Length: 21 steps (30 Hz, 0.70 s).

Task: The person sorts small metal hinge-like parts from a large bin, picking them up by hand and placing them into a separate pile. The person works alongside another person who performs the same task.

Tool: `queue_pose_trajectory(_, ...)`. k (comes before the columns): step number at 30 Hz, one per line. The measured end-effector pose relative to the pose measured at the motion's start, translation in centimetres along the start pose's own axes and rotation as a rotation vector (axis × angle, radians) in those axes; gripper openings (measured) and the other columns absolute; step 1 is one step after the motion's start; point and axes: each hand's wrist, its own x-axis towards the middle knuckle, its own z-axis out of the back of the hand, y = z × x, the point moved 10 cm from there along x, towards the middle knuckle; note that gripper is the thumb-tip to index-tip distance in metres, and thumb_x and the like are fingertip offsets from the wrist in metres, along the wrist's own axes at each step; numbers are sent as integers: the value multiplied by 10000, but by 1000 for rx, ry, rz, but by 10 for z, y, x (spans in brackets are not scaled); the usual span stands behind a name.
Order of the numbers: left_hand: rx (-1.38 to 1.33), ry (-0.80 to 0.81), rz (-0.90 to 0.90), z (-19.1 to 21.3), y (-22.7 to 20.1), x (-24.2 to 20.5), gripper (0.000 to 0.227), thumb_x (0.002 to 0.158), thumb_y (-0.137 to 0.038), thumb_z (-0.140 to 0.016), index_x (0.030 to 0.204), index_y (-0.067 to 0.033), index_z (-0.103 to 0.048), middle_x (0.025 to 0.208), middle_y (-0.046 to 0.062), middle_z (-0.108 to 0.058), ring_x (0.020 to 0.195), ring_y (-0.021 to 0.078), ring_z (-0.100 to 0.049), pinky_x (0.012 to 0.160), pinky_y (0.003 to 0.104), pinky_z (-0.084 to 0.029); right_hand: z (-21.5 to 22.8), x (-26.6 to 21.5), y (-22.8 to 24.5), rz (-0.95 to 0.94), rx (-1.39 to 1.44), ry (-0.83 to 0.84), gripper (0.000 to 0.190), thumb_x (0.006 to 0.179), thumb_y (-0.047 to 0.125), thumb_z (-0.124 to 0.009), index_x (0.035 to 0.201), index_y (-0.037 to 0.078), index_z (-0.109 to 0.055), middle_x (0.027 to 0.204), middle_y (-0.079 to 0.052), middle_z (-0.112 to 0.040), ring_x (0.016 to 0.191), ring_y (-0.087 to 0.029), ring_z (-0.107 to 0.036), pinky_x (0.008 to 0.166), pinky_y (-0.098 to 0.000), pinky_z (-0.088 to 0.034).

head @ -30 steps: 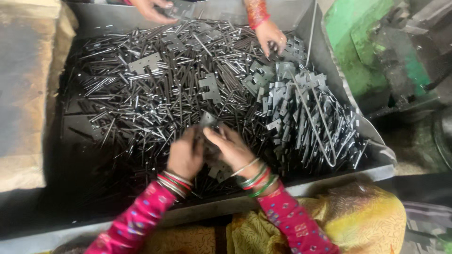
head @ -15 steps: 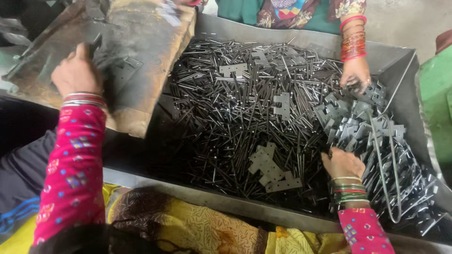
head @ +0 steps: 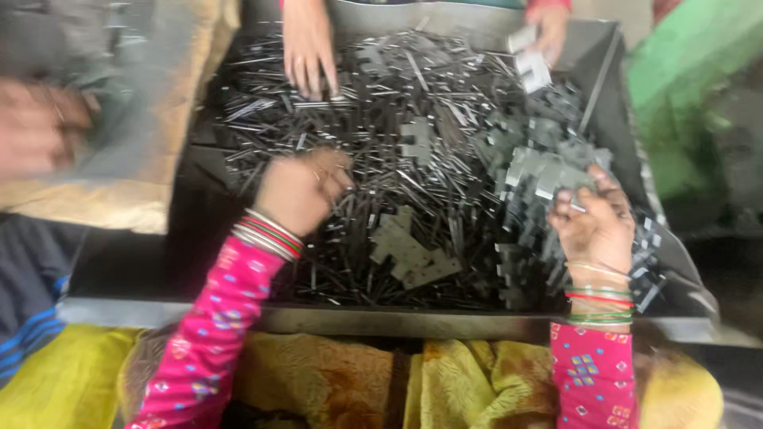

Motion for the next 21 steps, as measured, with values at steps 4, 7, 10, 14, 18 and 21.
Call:
queue_pose_trajectory(4,281,368,-242,-136,-50,-33,193,816,-174,-698,990,-92,-703,1001,96,-723,929,280,-694,837,408,-555,-46,-27,21,21,216,277,364,1022,103,-648,1380,64,-597,984,-118,-700,937,-239,-650,919,-456,-562)
queue_pose_trajectory(7,445,327,-389,-179,-65,-54,229,792,-164,-670,1016,-121,-696,1057,63,-689,1012,251,-653,906,418,-511,-64,-36,5,-97,284,370,325,1074,196,-644,1310,-25,-615,935,-140,-707,876,-264,-668,885,-498,-575)
queue_pose_trajectory(10,601,394,-417,-195,-62,-66,154,828,-188,-668,973,-138,-672,1006,32,-645,1125,261,-607,967,452,-478,-54,-25,-40,-163,-59,156,340,971,237,-665,1228,16,-633,1020,-109,-723,846,-240,-678,756,-476,-615)
queue_pose_trajectory(14,602,411,-382,-186,-65,-65,215,820,-181,-672,1023,-114,-655,1007,61,-635,1113,278,-584,1001,470,-469,-50,-4,-111,-129,-1751,161,388,968,440,-696,987,53,-721,879,-150,-719,773,-301,-714,670,-406,-582)
queue_pose_trajectory(18,529,389,-271,-169,-60,-50,297,731,-149,-697,1015,-75,-650,1019,107,-661,1054,288,-632,919,458,-511,-56,15,-148,41,-1966,200,298,870,368,-750,904,72,-750,904,-185,-706,831,-374,-682,730,-482,-550)
queue_pose_trajectory(21,190,825,257,-185,-8,-62,252,899,-245,-710,1099,-140,-598,950,93,-701,918,264,-680,893,433,-554,-61,19,-149,164,-1805,262,335,872,383,-776,904,51,-747,920,-187,-692,807,-370,-667,706,-480,-538)
